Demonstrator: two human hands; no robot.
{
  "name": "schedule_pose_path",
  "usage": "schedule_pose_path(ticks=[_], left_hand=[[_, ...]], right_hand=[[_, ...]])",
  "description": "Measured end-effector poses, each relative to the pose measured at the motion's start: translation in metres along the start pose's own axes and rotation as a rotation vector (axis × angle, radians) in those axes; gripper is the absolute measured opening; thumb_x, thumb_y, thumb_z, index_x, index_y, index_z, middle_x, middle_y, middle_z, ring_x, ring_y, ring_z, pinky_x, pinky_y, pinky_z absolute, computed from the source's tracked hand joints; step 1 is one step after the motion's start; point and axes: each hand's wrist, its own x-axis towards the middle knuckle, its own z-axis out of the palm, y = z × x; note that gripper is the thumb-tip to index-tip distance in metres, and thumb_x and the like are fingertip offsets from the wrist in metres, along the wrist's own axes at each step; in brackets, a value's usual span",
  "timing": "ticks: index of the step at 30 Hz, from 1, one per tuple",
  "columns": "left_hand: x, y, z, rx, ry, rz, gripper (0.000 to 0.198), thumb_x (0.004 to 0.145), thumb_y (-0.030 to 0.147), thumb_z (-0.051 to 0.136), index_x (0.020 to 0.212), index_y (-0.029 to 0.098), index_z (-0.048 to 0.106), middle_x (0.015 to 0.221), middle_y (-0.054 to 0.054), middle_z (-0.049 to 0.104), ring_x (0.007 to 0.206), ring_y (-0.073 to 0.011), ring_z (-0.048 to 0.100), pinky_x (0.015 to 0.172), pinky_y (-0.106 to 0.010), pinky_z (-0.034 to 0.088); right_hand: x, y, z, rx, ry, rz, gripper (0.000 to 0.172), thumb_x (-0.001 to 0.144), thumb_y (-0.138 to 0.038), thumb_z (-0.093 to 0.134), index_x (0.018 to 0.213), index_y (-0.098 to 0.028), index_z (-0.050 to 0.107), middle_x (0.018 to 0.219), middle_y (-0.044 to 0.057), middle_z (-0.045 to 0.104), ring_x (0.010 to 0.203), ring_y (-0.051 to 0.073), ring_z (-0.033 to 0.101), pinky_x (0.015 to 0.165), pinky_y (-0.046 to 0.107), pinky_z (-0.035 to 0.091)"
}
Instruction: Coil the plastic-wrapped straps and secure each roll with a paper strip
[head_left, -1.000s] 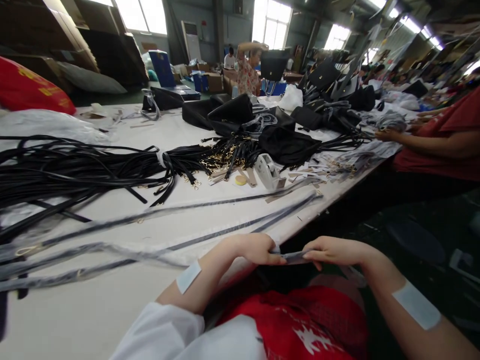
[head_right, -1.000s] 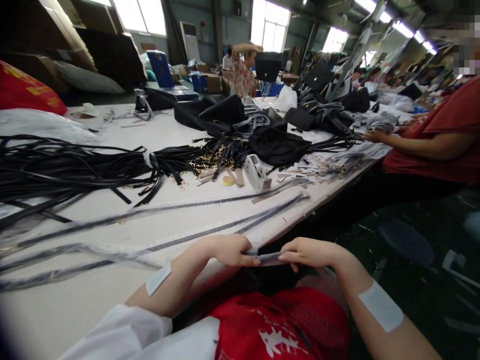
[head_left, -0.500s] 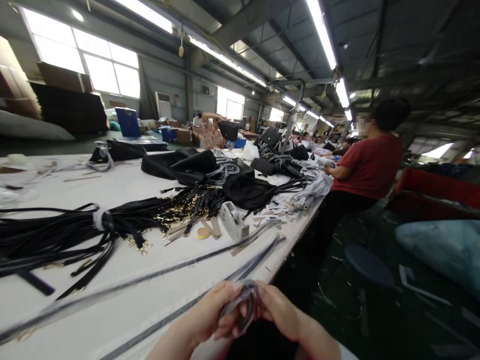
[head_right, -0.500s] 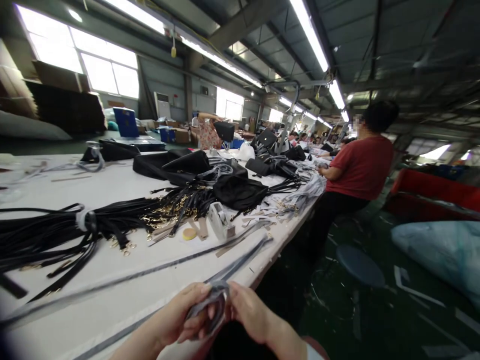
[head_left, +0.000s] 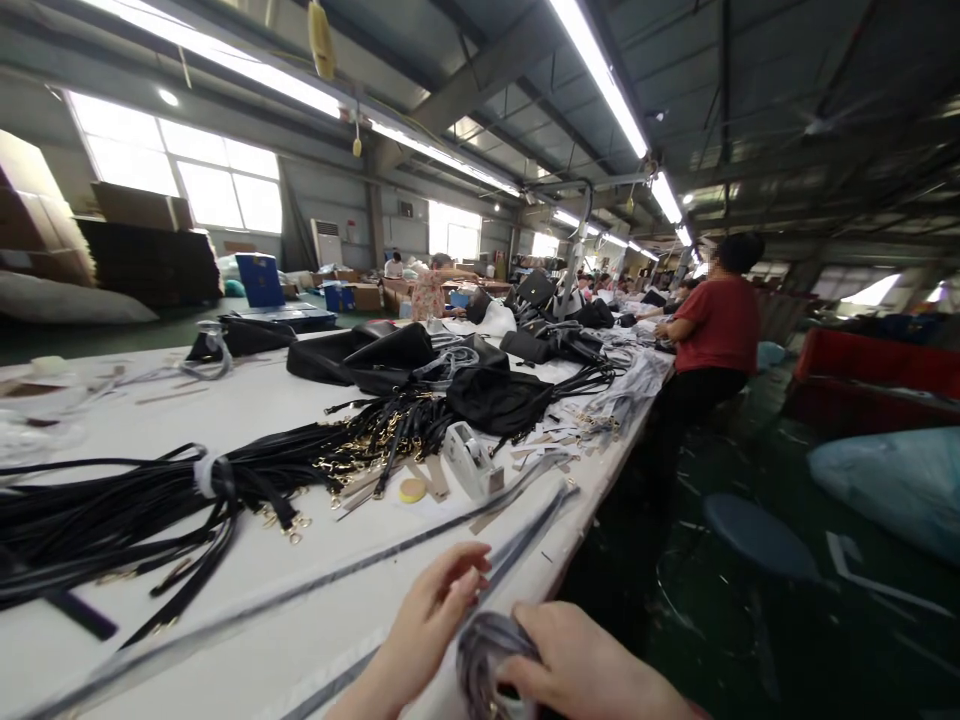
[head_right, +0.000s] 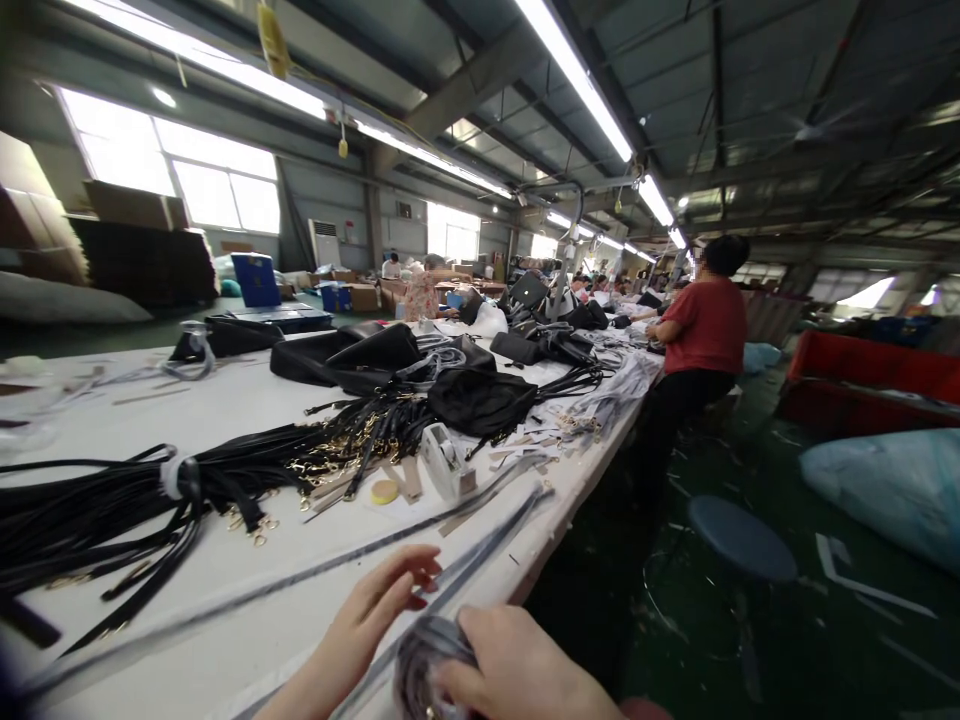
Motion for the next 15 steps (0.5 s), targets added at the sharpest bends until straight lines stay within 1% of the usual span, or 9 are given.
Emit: schedule_pose_path(ticks=[2,3,4,5,6,7,10,13,15], left_hand=[[-0.005,0.003,0.002,0.246,-0.178,0.034,0.04,0.082,0.05,0.059,0.108,0.022,0.068,0.098,-0.006,0.072,0.086,-0.0214,0.064,0.079,-0.03,0.049],[-0.007,0.003,0.004,0.343,-0.243,0.031,0.034,0.083,0.047,0.059,0.103,0.022,0.069,0.094,-0.005,0.072,0.083,-0.0208,0.064,0.077,-0.028,0.048],[-0.008,0.003,0.007,0.403,-0.276,0.026,0.029,0.084,0.045,0.059,0.099,0.023,0.071,0.089,-0.003,0.073,0.08,-0.0202,0.064,0.074,-0.027,0.048],[-0.009,0.001,0.009,0.423,-0.275,0.024,0.028,0.085,0.044,0.057,0.095,0.023,0.071,0.086,-0.002,0.073,0.078,-0.0197,0.064,0.072,-0.027,0.047],[-0.008,0.0,0.011,0.414,-0.236,0.029,0.028,0.088,0.045,0.054,0.094,0.023,0.071,0.084,-0.002,0.073,0.077,-0.0195,0.064,0.072,-0.026,0.047],[-0.007,-0.002,0.012,0.391,-0.169,0.04,0.03,0.089,0.045,0.051,0.093,0.022,0.071,0.084,-0.002,0.073,0.078,-0.0195,0.065,0.072,-0.026,0.048],[-0.004,-0.01,0.013,0.317,0.096,0.077,0.033,0.089,0.048,0.051,0.093,0.022,0.07,0.086,-0.004,0.074,0.081,-0.0209,0.066,0.076,-0.027,0.05],[-0.005,-0.021,0.014,0.228,0.357,0.062,0.04,0.086,0.056,0.05,0.094,0.022,0.069,0.085,-0.005,0.073,0.079,-0.0233,0.067,0.072,-0.029,0.053],[-0.007,-0.025,0.015,0.157,0.462,0.026,0.046,0.086,0.061,0.048,0.096,0.021,0.068,0.082,-0.004,0.073,0.075,-0.0233,0.067,0.067,-0.029,0.054]], right_hand=[[-0.002,-0.003,-0.007,-0.106,-0.042,0.032,0.024,0.08,-0.042,0.063,0.088,-0.02,0.068,0.083,0.005,0.071,0.071,0.021,0.062,0.061,0.026,0.041],[-0.002,-0.004,-0.009,-0.092,-0.041,0.03,0.021,0.08,-0.039,0.063,0.087,-0.02,0.067,0.083,0.004,0.071,0.071,0.019,0.062,0.06,0.025,0.04],[-0.001,-0.005,-0.011,-0.04,-0.036,0.02,0.018,0.081,-0.037,0.063,0.086,-0.019,0.067,0.081,0.003,0.07,0.07,0.018,0.061,0.058,0.023,0.038],[0.0,-0.007,-0.012,0.033,-0.024,0.01,0.017,0.082,-0.035,0.062,0.084,-0.019,0.066,0.079,0.001,0.069,0.068,0.016,0.059,0.057,0.022,0.037],[0.002,-0.008,-0.013,0.109,-0.006,0.003,0.017,0.083,-0.035,0.062,0.084,-0.018,0.064,0.076,-0.001,0.067,0.067,0.015,0.057,0.056,0.021,0.037],[0.004,-0.008,-0.014,0.175,0.022,-0.005,0.019,0.083,-0.035,0.062,0.084,-0.017,0.064,0.075,-0.001,0.065,0.067,0.014,0.056,0.056,0.021,0.037],[0.008,-0.01,-0.009,0.315,0.118,-0.07,0.027,0.084,-0.04,0.063,0.093,-0.016,0.063,0.08,0.0,0.064,0.073,0.016,0.056,0.064,0.023,0.043],[0.008,-0.011,0.006,0.408,0.16,-0.147,0.039,0.082,-0.048,0.065,0.106,-0.017,0.063,0.089,0.003,0.066,0.082,0.021,0.06,0.075,0.03,0.049],[0.009,-0.01,0.018,0.458,0.166,-0.188,0.046,0.082,-0.053,0.064,0.114,-0.02,0.062,0.091,0.005,0.067,0.085,0.024,0.062,0.077,0.032,0.051]])
